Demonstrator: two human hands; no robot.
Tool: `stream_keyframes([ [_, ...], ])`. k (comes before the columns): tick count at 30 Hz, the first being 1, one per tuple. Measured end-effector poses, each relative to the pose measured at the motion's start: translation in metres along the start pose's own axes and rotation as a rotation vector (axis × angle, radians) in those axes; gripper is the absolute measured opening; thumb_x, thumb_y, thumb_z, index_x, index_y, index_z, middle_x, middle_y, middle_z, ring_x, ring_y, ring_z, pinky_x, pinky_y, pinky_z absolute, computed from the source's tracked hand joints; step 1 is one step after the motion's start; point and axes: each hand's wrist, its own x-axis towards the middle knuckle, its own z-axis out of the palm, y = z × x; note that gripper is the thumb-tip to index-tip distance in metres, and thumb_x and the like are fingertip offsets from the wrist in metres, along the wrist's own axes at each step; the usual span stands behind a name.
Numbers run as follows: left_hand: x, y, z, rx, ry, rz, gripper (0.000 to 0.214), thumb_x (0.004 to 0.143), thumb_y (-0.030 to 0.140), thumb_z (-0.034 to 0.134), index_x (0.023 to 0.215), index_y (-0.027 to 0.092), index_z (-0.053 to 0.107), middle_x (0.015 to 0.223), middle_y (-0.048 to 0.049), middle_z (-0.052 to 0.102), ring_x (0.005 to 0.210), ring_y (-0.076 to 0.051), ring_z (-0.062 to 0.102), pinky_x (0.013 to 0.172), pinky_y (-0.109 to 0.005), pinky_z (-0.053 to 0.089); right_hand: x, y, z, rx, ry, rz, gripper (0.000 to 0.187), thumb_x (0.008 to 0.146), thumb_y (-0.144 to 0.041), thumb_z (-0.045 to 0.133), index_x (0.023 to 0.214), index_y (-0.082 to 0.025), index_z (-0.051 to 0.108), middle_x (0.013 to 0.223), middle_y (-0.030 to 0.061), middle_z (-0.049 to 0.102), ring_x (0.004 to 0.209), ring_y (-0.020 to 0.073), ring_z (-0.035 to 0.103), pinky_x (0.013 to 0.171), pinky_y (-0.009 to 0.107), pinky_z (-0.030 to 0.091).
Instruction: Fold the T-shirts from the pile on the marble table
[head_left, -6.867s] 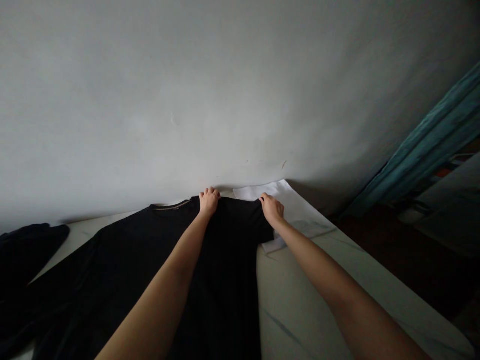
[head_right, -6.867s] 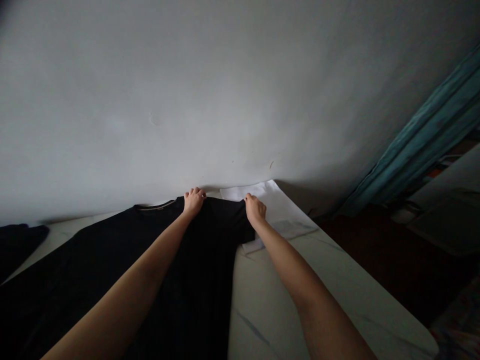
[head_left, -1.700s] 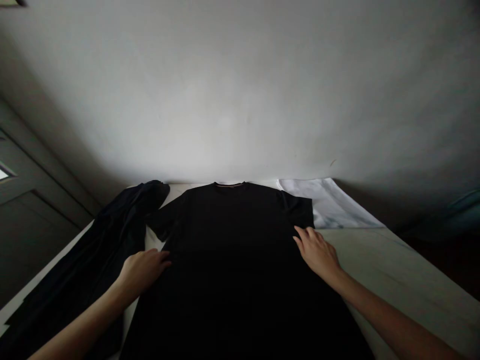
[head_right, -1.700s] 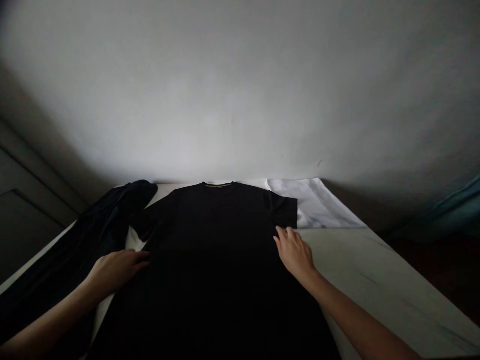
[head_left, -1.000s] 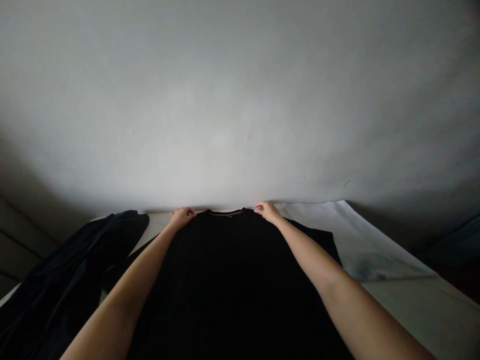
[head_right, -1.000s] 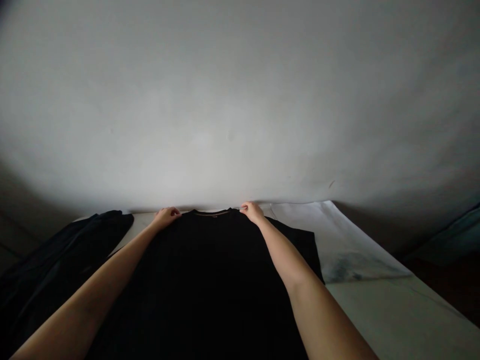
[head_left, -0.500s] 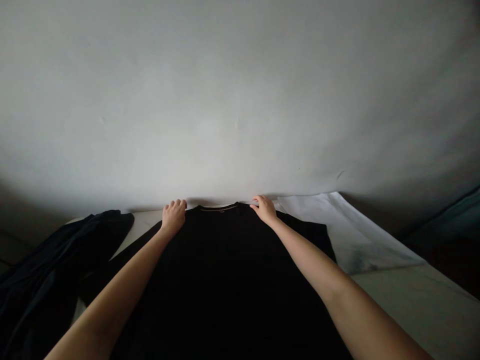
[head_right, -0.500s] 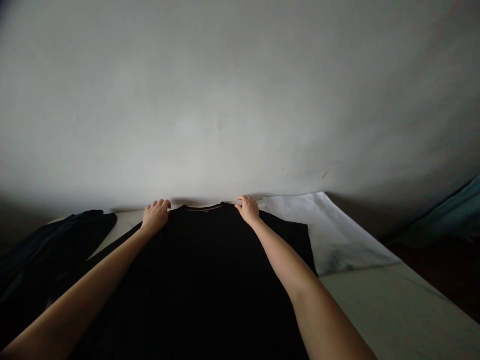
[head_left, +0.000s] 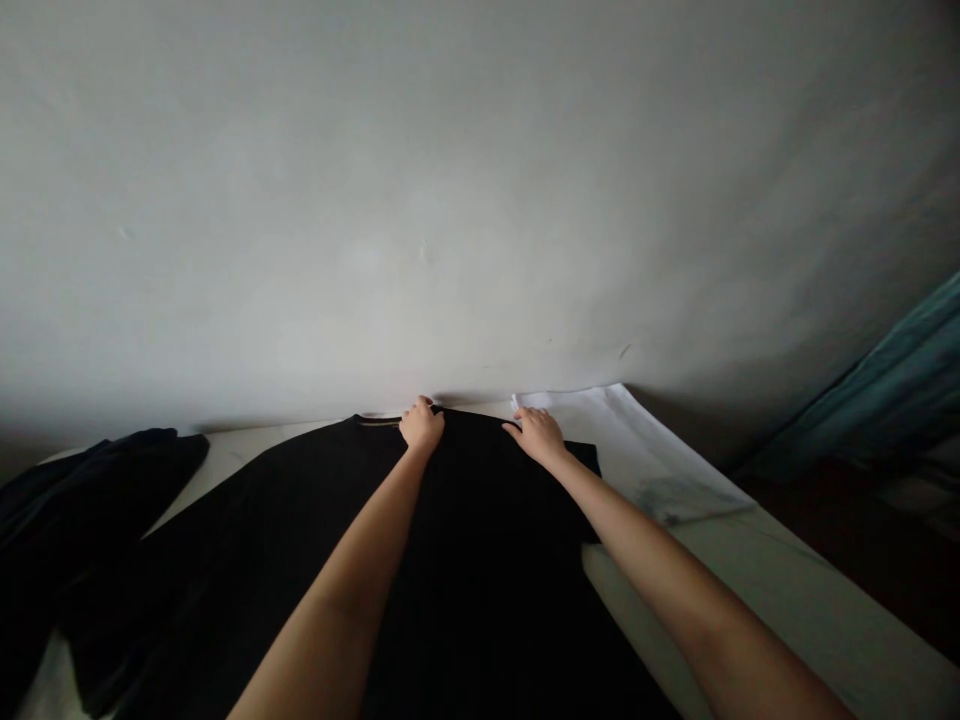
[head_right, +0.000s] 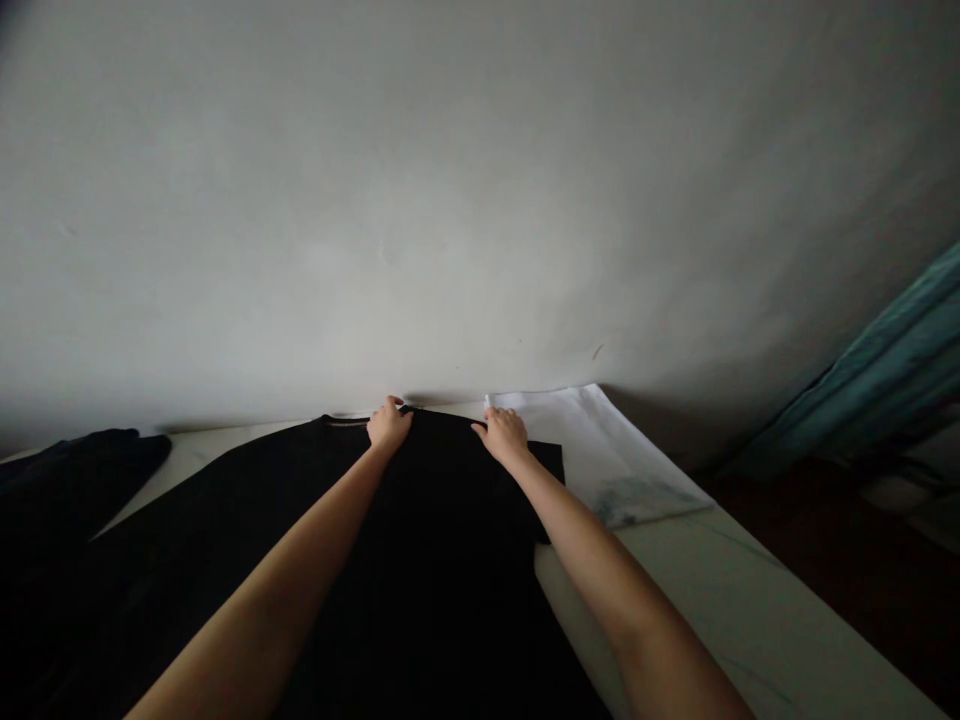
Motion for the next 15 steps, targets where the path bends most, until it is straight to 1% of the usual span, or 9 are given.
stream_keyframes([
  [2, 0.000, -0.003, 0.008, -0.065, 0.059, 0.005, 0.031, 0.092, 0.030, 0.053, 0.122, 0.022, 0.054, 0.117, -0.0117, 0.070, 0.118, -0.029, 0.058, 0.093, -0.041, 0.042, -0.004, 0.001, -0.006, -0.011, -0.023, -0.022, 0.027, 0.097, -0.038, 0.053, 0.105, -0.016, 0.066, 0.109, 0.0150, 0.071, 0.107, 0.0272, 0.062, 0.093, 0.036, 0.044],
  [4, 0.000, -0.007, 0.013, -0.125, 0.092, 0.029, 0.026, 0.091, 0.029, 0.055, 0.117, 0.025, 0.057, 0.112, -0.0069, 0.072, 0.116, -0.027, 0.059, 0.095, -0.041, 0.040, -0.007, 0.004, -0.011, 0.021, -0.061, -0.023, 0.026, 0.097, -0.039, 0.053, 0.102, -0.018, 0.067, 0.107, 0.0129, 0.072, 0.104, 0.0254, 0.064, 0.088, 0.032, 0.046],
  [7, 0.002, -0.010, 0.016, -0.174, 0.084, 0.049, 0.022, 0.090, 0.031, 0.058, 0.112, 0.030, 0.061, 0.110, -0.0030, 0.073, 0.113, -0.025, 0.060, 0.096, -0.040, 0.038, -0.008, 0.013, -0.016, 0.097, -0.116, 0.019, 0.027, 0.096, -0.042, 0.054, 0.102, -0.019, 0.066, 0.105, 0.0100, 0.072, 0.100, 0.0227, 0.067, 0.080, 0.028, 0.046],
  [10, 0.004, -0.012, 0.016, -0.185, 0.064, 0.093, 0.022, 0.088, 0.035, 0.061, 0.110, 0.033, 0.065, 0.111, -0.0015, 0.073, 0.115, -0.024, 0.059, 0.097, -0.041, 0.036, -0.005, 0.025, -0.026, 0.118, -0.169, 0.067, 0.038, 0.091, -0.052, 0.060, 0.104, -0.017, 0.066, 0.105, 0.0108, 0.072, 0.099, 0.0234, 0.067, 0.077, 0.026, 0.046],
  [11, 0.005, -0.013, 0.016, -0.180, 0.052, 0.110, 0.022, 0.088, 0.035, 0.062, 0.109, 0.034, 0.066, 0.111, -0.0011, 0.073, 0.115, -0.024, 0.059, 0.098, -0.041, 0.035, -0.003, 0.031, -0.031, 0.117, -0.224, 0.065, 0.042, 0.087, -0.056, 0.062, 0.103, -0.017, 0.067, 0.103, 0.0108, 0.073, 0.097, 0.0241, 0.068, 0.075, 0.026, 0.046],
  [12, 0.005, -0.014, 0.016, -0.176, 0.040, 0.126, 0.021, 0.087, 0.034, 0.063, 0.107, 0.035, 0.068, 0.110, -0.0006, 0.073, 0.115, -0.024, 0.060, 0.099, -0.042, 0.034, 0.000, 0.036, -0.037, 0.119, -0.306, 0.048, 0.045, 0.084, -0.060, 0.065, 0.099, -0.017, 0.068, 0.098, 0.0101, 0.073, 0.093, 0.0245, 0.068, 0.072, 0.027, 0.046],
  [15, 0.008, -0.017, 0.019, -0.195, 0.026, 0.145, 0.019, 0.086, 0.032, 0.063, 0.102, 0.036, 0.071, 0.109, 0.0006, 0.074, 0.113, -0.024, 0.061, 0.100, -0.043, 0.033, 0.013, 0.056, -0.054, 0.097, -0.596, -0.030, 0.044, 0.075, -0.063, 0.070, 0.075, -0.018, 0.071, 0.074, 0.0044, 0.071, 0.075, 0.0231, 0.067, 0.063, 0.027, 0.044],
])
